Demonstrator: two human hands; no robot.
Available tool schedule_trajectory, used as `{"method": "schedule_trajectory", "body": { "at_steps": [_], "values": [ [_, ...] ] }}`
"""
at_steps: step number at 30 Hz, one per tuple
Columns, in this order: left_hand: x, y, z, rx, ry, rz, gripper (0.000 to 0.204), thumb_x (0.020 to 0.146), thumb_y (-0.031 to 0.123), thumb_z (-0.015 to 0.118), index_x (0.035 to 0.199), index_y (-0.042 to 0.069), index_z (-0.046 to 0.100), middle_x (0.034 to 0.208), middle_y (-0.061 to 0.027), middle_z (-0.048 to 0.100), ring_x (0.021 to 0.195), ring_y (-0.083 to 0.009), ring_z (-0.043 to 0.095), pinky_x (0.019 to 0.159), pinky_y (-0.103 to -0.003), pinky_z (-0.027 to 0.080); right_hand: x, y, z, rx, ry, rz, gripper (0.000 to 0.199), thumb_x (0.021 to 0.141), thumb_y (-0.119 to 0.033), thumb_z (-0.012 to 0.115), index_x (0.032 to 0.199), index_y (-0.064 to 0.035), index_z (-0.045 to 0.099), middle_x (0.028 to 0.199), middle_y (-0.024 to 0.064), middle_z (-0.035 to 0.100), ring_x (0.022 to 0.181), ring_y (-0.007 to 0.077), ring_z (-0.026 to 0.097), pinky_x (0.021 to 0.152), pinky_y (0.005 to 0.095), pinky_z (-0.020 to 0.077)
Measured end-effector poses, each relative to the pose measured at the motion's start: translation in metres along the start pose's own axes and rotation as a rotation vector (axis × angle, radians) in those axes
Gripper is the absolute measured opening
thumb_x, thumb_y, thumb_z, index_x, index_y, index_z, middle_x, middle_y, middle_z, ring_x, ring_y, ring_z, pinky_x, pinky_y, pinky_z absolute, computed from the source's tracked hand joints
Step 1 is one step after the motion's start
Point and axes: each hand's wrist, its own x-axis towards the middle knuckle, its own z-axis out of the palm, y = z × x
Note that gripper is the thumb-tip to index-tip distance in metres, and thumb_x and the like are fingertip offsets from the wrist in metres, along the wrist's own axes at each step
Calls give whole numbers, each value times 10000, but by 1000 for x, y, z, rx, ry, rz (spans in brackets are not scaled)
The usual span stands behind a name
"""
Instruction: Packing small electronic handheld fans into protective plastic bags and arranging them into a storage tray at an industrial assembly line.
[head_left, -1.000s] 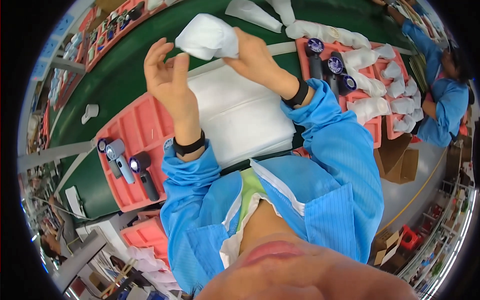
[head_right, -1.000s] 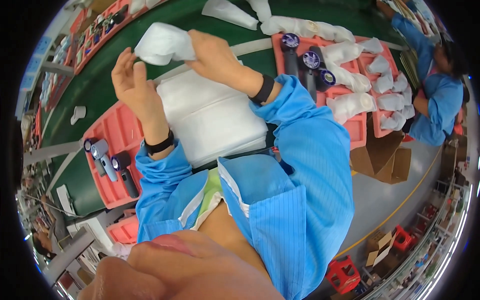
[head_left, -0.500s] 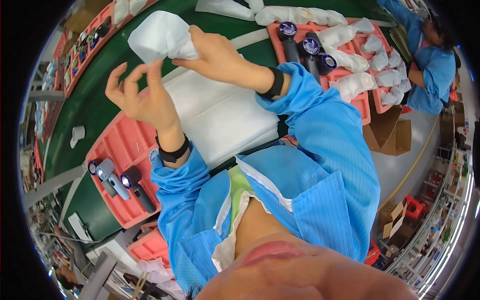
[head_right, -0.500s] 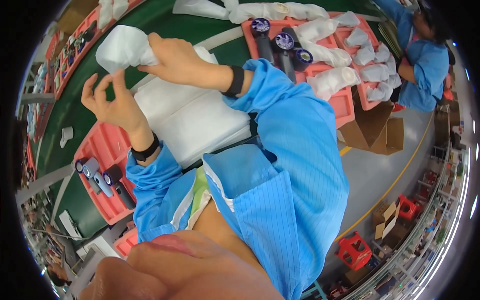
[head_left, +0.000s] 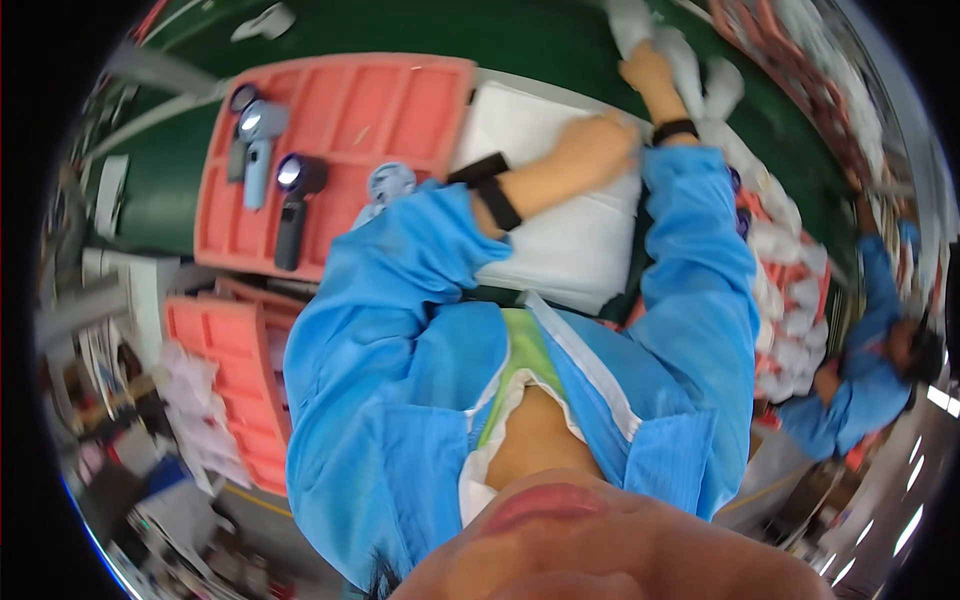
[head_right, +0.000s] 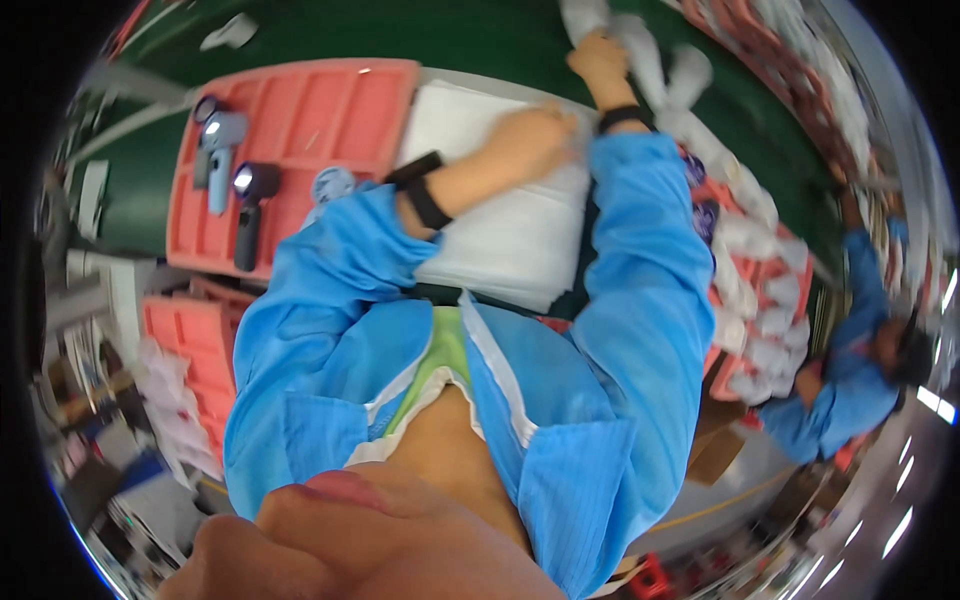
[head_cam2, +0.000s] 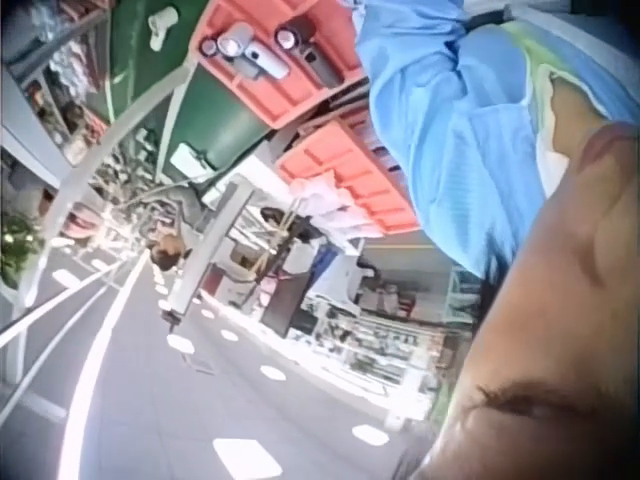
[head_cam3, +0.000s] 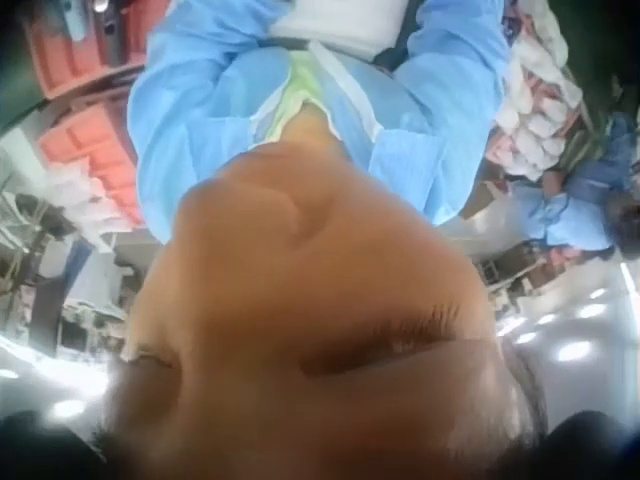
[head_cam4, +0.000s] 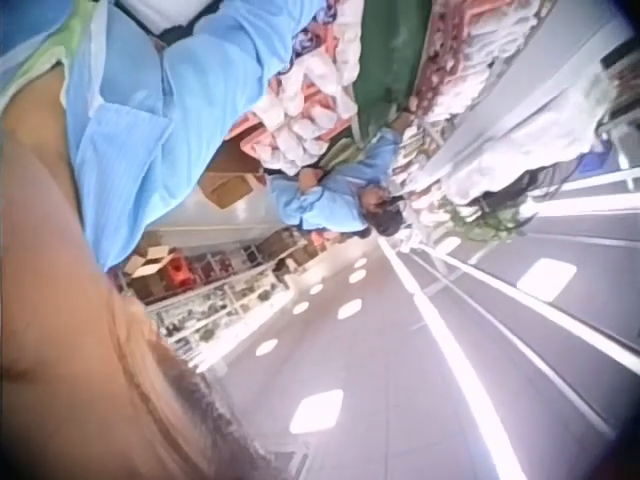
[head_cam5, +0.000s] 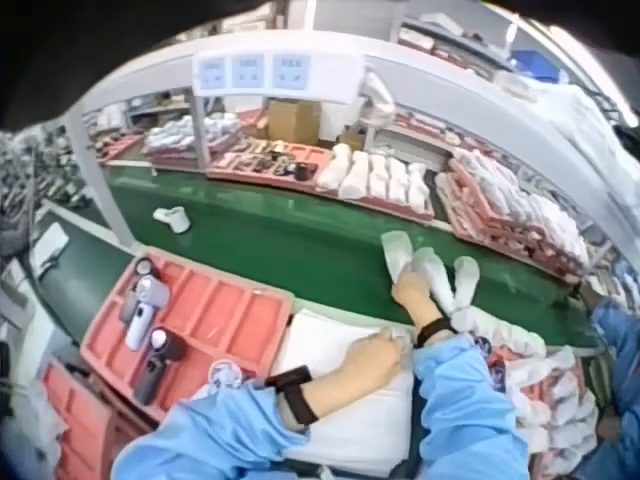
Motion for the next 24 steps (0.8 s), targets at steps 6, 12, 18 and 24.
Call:
{"method": "schedule_trajectory", "body": {
  "at_steps": [6,12,18,24],
  "values": [
    [-20,-19,65,-436,180,-50,318,770,323,678,959,69,641,1011,-170,615,900,-332,614,736,-450,509,-89,-170,-105,853,-190,-802,535,790,-269,701,1273,-98,549,1147,167,618,1033,300,613,858,388,506],
    [20,-45,40,-173,-311,945,381,840,381,615,1045,60,635,1136,-181,610,991,-358,595,782,-451,498,-154,-258,-76,554,-435,-1339,547,769,-210,700,1274,-78,535,1185,153,585,1117,305,552,931,384,460],
    [-10,-69,29,-252,45,624,376,840,373,615,1048,60,635,1117,-180,620,974,-357,604,772,-446,501,-161,-273,-58,715,-744,-1587,527,736,-188,706,1224,-62,552,1156,159,596,1107,329,549,938,393,449],
    [-49,-38,41,-374,407,254,369,841,362,614,1051,59,634,1094,-178,631,953,-355,614,760,-440,505,-173,-264,-70,594,-627,-1393,534,680,-207,769,1158,-51,587,1099,158,621,1054,303,590,900,374,466]
  ]
}}
